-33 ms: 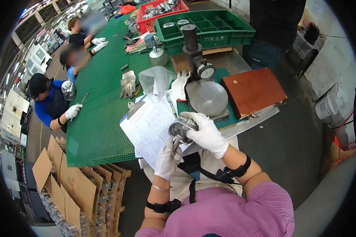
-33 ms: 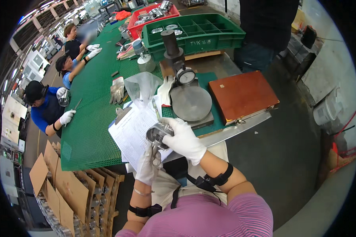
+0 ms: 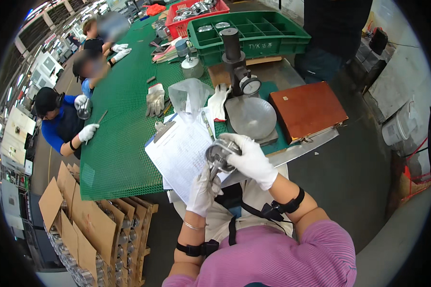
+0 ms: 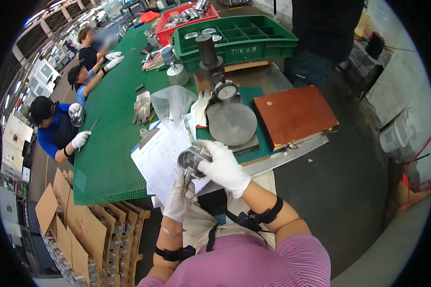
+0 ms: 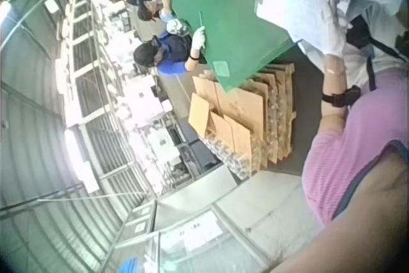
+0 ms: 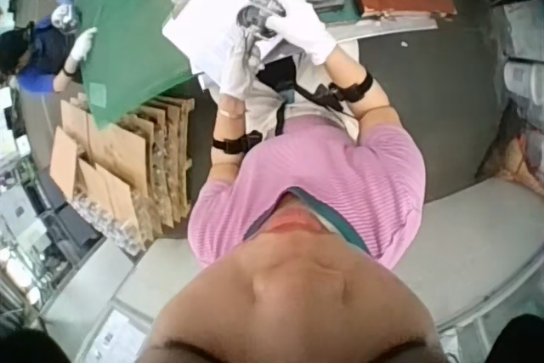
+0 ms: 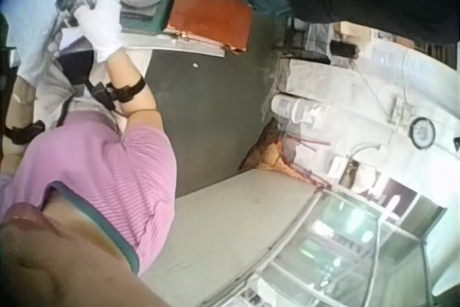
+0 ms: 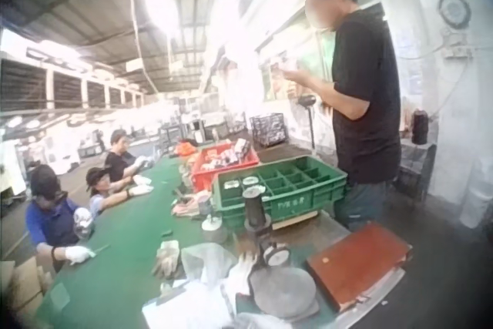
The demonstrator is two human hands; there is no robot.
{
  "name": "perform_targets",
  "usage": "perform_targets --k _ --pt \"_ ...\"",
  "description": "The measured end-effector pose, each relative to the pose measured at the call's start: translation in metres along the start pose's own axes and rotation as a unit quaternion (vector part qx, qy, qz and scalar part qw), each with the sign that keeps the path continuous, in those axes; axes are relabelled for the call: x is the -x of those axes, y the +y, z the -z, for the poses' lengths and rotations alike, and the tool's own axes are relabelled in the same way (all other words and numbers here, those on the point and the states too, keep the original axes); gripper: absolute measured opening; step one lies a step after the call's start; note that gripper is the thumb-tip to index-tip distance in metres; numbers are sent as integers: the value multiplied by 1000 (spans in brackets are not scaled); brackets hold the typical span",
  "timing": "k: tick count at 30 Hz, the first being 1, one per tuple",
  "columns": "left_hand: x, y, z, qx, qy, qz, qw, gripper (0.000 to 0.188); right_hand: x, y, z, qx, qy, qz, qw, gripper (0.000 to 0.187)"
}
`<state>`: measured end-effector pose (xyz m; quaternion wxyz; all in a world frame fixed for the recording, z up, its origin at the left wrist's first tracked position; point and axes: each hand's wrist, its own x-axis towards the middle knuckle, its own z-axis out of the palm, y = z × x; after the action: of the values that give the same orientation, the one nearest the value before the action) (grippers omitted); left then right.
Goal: Inspecting and measuring metal engine pistons using a dial indicator and recording results on a clipboard.
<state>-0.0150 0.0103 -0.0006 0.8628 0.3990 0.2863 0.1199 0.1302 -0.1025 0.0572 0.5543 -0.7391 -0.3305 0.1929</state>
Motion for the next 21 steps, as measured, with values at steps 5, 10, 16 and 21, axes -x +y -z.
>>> perform_targets --k 5,10,16,21 --pt "8 20 -24 -93 48 -61 993 38 -4 22 2 -169 -12 -39 985 51" --pt "10 36 -23 -132 127 -135 974 33 -3 23 -18 -273 -17 -70 959 53" --pt "5 44 10 -56 155 -195 967 27 -9 31 -17 -332 8 -82 940 53" --pt "-22 43 51 181 132 -86 971 36 -1 2 -6 -640 -107 -182 739 44"
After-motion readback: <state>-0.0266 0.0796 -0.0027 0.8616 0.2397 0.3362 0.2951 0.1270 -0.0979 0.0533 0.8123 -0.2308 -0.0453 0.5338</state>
